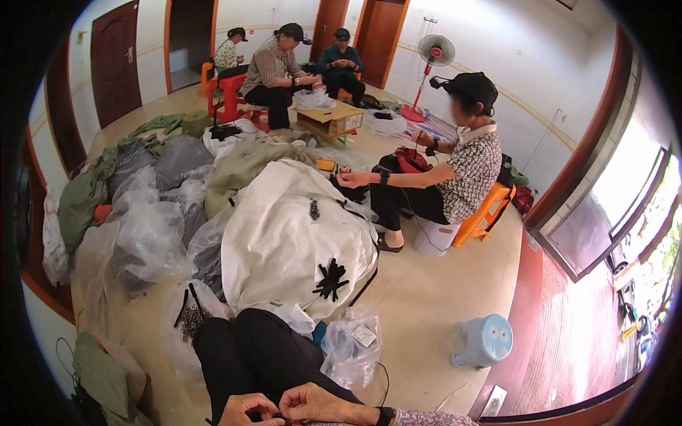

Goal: Manually assembling buckles and small fasteners onto black shoe straps.

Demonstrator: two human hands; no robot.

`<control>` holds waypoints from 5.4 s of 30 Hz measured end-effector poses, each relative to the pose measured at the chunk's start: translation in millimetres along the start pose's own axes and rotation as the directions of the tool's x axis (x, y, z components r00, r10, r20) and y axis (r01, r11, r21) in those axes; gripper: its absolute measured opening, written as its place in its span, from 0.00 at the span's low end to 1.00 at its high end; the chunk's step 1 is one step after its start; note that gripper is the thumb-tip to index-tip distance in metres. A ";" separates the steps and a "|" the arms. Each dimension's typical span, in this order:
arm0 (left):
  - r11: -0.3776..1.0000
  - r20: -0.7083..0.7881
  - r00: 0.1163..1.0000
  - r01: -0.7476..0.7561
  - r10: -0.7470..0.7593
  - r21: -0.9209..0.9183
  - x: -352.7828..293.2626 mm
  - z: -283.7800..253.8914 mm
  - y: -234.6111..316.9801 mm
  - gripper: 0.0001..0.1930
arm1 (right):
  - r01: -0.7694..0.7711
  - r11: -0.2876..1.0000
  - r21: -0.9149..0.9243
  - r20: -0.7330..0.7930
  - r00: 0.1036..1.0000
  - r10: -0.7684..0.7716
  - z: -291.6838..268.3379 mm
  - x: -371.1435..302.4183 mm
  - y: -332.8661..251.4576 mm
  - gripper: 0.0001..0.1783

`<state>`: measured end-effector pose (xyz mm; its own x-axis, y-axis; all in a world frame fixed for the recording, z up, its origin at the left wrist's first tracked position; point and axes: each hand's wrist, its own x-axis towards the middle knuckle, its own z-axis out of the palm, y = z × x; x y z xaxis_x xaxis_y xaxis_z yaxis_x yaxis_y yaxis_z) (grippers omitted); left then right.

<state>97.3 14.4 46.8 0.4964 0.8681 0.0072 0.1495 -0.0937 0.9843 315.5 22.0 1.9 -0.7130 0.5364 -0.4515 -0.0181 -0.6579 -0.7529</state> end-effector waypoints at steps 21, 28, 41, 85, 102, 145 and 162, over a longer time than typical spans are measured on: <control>0.998 -0.066 0.997 0.049 -0.047 0.027 -1.2 13.1 -1.4 0.11 | 0.271 0.896 -0.353 -0.375 0.836 -0.401 22.2 -6.3 14.9 0.04; 0.991 -0.090 0.995 0.036 -0.048 -0.127 0.2 14.2 -4.4 0.10 | 0.145 0.985 0.095 -0.259 0.959 -0.117 6.7 -1.9 11.7 0.04; 0.972 -0.196 0.964 0.143 -0.179 -0.186 2.5 16.3 -32.4 0.13 | 0.197 0.966 0.170 -0.331 0.934 -0.132 5.9 5.2 11.0 0.05; 0.844 -0.242 0.948 0.046 -0.205 -0.535 47.4 -8.3 -23.6 0.20 | 0.438 0.892 0.116 -0.429 0.832 -0.353 10.0 31.8 -44.3 0.11; 0.917 -0.102 0.948 0.258 -0.301 -0.305 19.3 -4.3 -22.7 0.11 | 0.438 0.885 0.156 -0.382 0.853 -0.356 6.0 36.6 -28.9 0.11; 1.000 -0.384 0.923 -0.009 0.005 -0.009 23.7 5.2 -23.3 0.15 | 0.367 0.917 0.156 -0.411 0.869 -0.277 19.3 36.4 -27.4 0.14; 0.987 -0.128 0.991 -0.007 0.028 0.160 33.6 -8.9 -27.2 0.13 | 0.323 0.946 0.010 -0.441 0.851 -0.285 21.1 32.4 -16.9 0.12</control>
<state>102.3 50.5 21.9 0.3864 0.9205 0.0572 0.2810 -0.1766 0.9433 278.0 39.4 10.1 -0.2926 0.8773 -0.3804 -0.2544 -0.4549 -0.8534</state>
